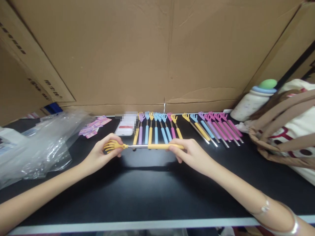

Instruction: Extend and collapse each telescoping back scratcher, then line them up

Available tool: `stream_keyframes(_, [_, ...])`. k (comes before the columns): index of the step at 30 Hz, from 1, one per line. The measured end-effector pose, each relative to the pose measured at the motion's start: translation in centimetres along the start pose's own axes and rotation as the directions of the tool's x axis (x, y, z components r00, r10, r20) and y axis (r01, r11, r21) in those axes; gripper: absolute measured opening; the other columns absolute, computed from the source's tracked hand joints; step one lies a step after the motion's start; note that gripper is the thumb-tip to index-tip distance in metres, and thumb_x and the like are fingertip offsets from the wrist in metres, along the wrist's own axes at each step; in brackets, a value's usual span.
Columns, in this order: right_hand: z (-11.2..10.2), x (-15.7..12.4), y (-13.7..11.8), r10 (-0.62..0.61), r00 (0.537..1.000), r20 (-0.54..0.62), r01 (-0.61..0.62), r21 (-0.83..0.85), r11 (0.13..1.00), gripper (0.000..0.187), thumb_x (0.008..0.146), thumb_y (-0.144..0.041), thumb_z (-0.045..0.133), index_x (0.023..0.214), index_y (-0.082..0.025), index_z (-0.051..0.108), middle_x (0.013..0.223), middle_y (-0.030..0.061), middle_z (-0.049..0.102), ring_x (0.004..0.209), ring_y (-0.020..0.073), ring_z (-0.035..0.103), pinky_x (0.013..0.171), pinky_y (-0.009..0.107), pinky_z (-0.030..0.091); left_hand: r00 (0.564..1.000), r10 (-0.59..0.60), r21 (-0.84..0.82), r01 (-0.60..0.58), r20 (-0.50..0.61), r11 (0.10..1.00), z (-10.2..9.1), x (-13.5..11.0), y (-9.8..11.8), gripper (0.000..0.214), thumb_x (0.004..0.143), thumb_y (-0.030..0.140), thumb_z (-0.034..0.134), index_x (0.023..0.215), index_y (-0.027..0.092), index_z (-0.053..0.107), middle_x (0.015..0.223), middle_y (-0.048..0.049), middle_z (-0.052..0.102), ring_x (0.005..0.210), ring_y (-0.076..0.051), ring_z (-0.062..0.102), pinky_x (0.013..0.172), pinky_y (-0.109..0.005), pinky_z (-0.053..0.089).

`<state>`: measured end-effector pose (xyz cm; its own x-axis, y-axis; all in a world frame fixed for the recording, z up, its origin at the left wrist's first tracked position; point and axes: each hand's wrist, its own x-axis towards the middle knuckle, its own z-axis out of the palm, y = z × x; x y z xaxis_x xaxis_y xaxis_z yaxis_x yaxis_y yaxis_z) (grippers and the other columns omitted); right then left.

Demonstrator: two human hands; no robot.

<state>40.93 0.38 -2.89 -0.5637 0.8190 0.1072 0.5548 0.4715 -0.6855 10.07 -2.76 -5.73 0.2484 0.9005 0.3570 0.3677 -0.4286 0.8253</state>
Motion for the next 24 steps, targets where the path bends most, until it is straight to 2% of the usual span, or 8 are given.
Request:
stream_keyframes(3, [-0.5,0.5,0.2,-0.006,1.0,-0.023,0.006,-0.034,0.999,0.035,0.088,-0.048,0.043,0.082,-0.02,0.062,0.053,-0.0026,0.055,0.05,0.0118,0.048,0.053,0.024,0.034,1.0,0.001,0.023,0.0,-0.017,1.0,0.0,0.5,0.2,0.017,0.084,0.034,0.058,0.087,0.02,0.051,0.07,0.0015,0.058,0.055,-0.01,0.058,0.054,-0.021,0.047])
stream_keyframes(6, [-1.2,1.3,0.2,-0.033,0.997,-0.063,0.029,-0.065,0.997,0.034,0.088,-0.048,0.044,0.078,-0.019,0.06,0.059,-0.001,0.056,0.054,0.0122,0.048,0.054,0.025,0.035,0.998,0.044,0.066,-0.04,-0.055,0.997,-0.4,1.5,0.7,0.018,0.083,0.034,0.06,0.087,0.019,0.053,0.077,0.0001,0.06,0.058,-0.01,0.059,0.055,-0.02,0.046])
stream_keyframes(10, [-1.7,2.2,0.1,-0.076,0.99,-0.12,0.06,-0.129,0.99,0.031,0.089,-0.048,0.044,0.083,-0.021,0.06,0.063,-0.0003,0.057,0.056,0.0137,0.048,0.055,0.026,0.034,0.992,0.096,0.115,-0.086,-0.084,0.99,-1.0,2.6,1.1,0.018,0.083,0.034,0.06,0.092,0.019,0.054,0.086,-0.0007,0.063,0.062,-0.01,0.062,0.062,-0.021,0.049])
stream_keyframes(14, [-1.4,2.5,0.2,-0.173,0.968,-0.182,0.134,-0.208,0.969,0.029,0.088,-0.046,0.045,0.083,-0.021,0.06,0.068,0.0017,0.059,0.062,0.0157,0.052,0.059,0.027,0.036,0.993,0.075,0.099,-0.066,-0.093,0.993,-1.0,2.8,0.8,0.019,0.082,0.034,0.061,0.093,0.02,0.053,0.082,0.0007,0.063,0.063,-0.011,0.063,0.063,-0.021,0.049])
stream_keyframes(18, [-0.8,2.2,0.9,-0.212,0.954,-0.211,0.15,-0.275,0.95,0.027,0.089,-0.043,0.046,0.085,-0.021,0.061,0.069,0.002,0.061,0.062,0.0154,0.054,0.061,0.027,0.038,0.993,0.063,0.081,-0.055,-0.099,0.995,-0.5,2.8,0.3,0.019,0.081,0.034,0.061,0.092,0.02,0.053,0.085,-0.0005,0.063,0.064,-0.011,0.062,0.061,-0.02,0.048])
stream_keyframes(21, [-0.4,2.0,1.8,-0.265,0.938,-0.223,0.172,-0.363,0.916,0.026,0.09,-0.041,0.045,0.087,-0.02,0.062,0.072,0.0024,0.064,0.066,0.0149,0.057,0.063,0.026,0.04,0.995,0.048,0.102,-0.039,-0.093,0.994,-0.1,2.7,-0.2,0.02,0.081,0.034,0.06,0.091,0.018,0.053,0.089,-0.0023,0.063,0.065,-0.011,0.06,0.062,-0.021,0.047])
stream_keyframes(24, [-0.2,1.8,2.5,-0.362,0.912,-0.193,0.223,-0.507,0.832,0.025,0.091,-0.038,0.046,0.087,-0.02,0.063,0.072,0.0019,0.065,0.064,0.0134,0.057,0.061,0.024,0.039,0.997,0.005,0.119,0.004,-0.074,0.993,0.1,2.2,-0.7,0.018,0.081,0.033,0.06,0.09,0.018,0.053,0.086,-0.0012,0.062,0.066,-0.011,0.06,0.063,-0.021,0.046])
